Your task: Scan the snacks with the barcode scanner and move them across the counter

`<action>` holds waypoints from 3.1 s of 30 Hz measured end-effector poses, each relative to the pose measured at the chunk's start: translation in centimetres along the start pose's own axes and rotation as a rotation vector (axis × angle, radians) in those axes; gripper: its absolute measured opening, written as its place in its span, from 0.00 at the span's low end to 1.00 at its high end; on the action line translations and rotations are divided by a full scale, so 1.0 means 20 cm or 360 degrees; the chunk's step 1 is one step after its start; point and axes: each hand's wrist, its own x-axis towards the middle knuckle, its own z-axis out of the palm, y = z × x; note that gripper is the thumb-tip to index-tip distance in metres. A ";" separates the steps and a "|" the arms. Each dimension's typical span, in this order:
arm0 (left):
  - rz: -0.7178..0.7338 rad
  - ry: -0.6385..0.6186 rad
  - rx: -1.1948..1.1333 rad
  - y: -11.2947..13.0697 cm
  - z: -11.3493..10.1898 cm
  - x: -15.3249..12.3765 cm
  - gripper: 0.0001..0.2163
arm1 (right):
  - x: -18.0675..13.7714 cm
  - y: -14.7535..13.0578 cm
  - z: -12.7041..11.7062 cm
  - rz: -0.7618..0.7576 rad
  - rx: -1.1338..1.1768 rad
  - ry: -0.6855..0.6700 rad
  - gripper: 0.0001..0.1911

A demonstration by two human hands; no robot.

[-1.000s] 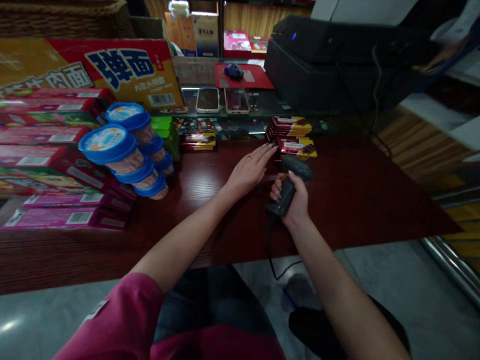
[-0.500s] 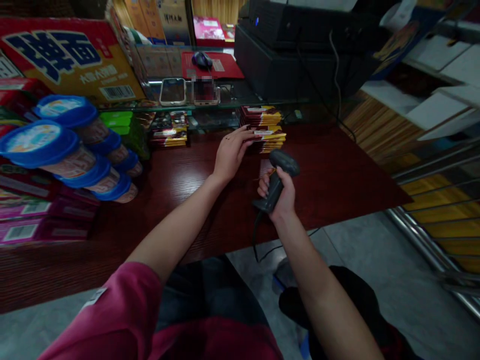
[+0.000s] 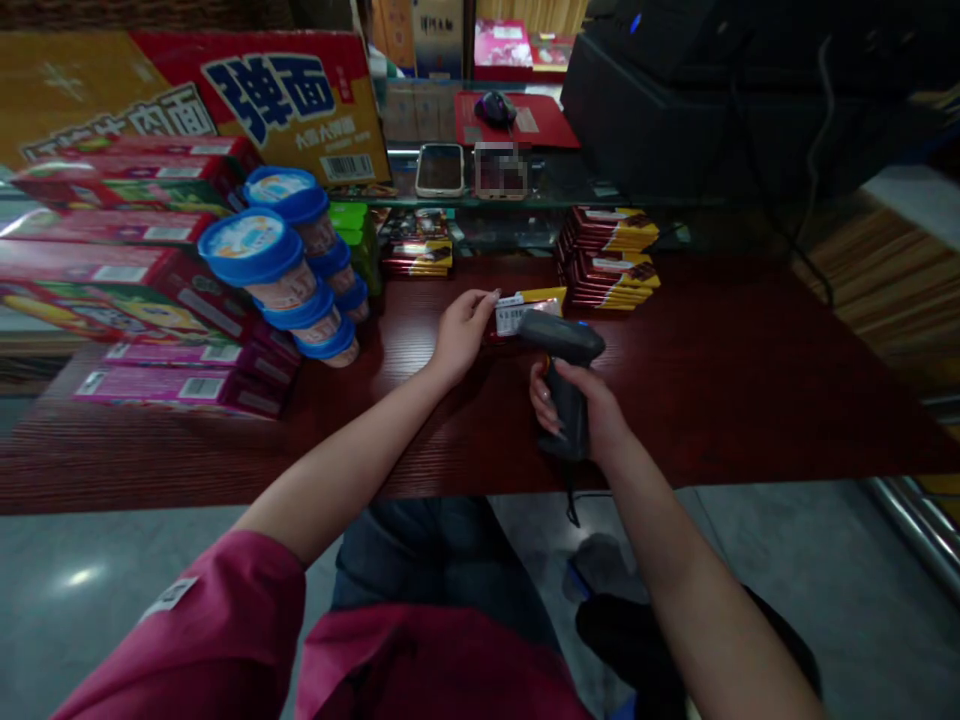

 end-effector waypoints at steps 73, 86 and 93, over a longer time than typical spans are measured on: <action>0.0948 -0.0565 0.1389 0.02 0.11 0.12 0.28 | 0.00 -0.03 -0.01 -0.0389 0.0311 0.0608 0.13; 0.0946 -0.0459 0.1339 0.05 0.51 0.27 0.21 | 0.01 -0.04 -0.11 -0.0537 0.0592 0.0691 0.11; 0.0754 -0.0265 0.0754 0.09 0.40 0.16 0.12 | -0.02 -0.03 -0.10 -0.0479 0.0432 0.0544 0.14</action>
